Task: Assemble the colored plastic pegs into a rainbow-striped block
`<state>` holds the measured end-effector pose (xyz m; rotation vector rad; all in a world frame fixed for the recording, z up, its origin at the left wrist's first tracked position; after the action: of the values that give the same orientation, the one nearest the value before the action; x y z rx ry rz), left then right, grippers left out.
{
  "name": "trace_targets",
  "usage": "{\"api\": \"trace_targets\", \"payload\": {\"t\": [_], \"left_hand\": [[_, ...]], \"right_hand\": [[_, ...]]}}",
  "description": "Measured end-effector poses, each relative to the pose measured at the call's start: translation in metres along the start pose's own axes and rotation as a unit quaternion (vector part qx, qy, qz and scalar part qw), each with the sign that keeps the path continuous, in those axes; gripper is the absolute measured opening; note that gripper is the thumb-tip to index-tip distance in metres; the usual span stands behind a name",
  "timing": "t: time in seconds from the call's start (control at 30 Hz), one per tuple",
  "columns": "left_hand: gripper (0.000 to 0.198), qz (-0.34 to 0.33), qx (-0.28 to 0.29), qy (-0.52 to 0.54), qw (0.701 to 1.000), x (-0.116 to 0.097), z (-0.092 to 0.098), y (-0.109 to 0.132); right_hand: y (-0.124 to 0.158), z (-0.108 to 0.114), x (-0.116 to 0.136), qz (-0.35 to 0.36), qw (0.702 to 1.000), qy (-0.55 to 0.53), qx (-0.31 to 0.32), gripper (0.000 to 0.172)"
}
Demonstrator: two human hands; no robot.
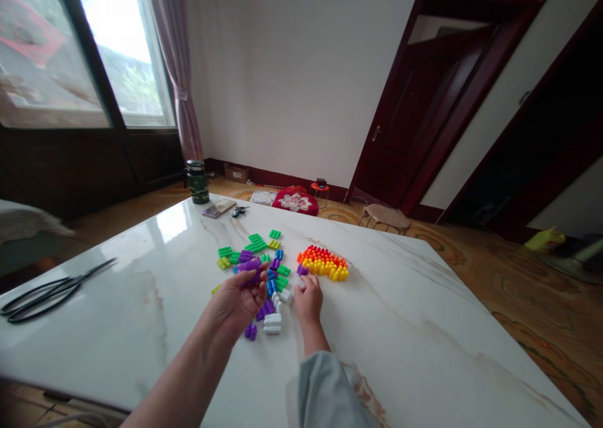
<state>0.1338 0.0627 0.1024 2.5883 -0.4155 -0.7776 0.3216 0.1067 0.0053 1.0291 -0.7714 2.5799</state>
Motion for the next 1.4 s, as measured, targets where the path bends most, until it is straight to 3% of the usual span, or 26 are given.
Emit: {"api": "trace_targets", "payload": {"t": [0.43, 0.7, 0.97, 1.07, 1.17, 1.23, 1.4], "left_hand": [[0.017, -0.021, -0.001, -0.005, 1.000, 0.001, 0.002, 0.000], [0.018, -0.023, -0.005, -0.024, 0.999, 0.006, 0.005, -0.003], [0.005, -0.004, -0.047, -0.039, 0.998, 0.024, 0.010, 0.000], [0.005, 0.008, -0.046, -0.060, 0.997, 0.039, 0.012, -0.002], [0.003, 0.016, -0.052, -0.085, 0.995, 0.052, 0.016, -0.007], [0.002, 0.015, -0.069, -0.101, 0.992, 0.059, 0.019, -0.009], [0.005, 0.004, -0.042, -0.091, 0.995, 0.071, 0.015, -0.012]], "right_hand": [[0.003, -0.016, 0.008, 0.078, 0.989, 0.092, 0.083, 0.043], [0.004, -0.014, 0.006, 0.069, 0.992, 0.048, 0.097, 0.041], [0.027, 0.013, 0.002, 0.024, 0.980, -0.165, 0.111, 0.025], [0.037, 0.019, 0.002, -0.046, 0.955, -0.256, 0.141, 0.037], [0.048, 0.024, 0.009, -0.150, 0.911, -0.341, 0.178, 0.051], [0.053, 0.036, 0.019, -0.179, 0.897, -0.368, 0.169, 0.053], [0.056, 0.065, 0.056, -0.079, 0.940, -0.306, 0.131, 0.035]]}}
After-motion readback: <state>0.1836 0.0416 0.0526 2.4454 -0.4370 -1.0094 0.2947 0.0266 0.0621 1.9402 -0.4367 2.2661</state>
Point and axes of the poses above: each hand's wrist, its own y-axis away from the middle knuckle, its own z-axis out of the back of the hand, x = y × z, the point moved 8 cm from there along -y, towards the middle knuckle, and after that the axes turned 3 degrees about -z, right-handed, at the moved point
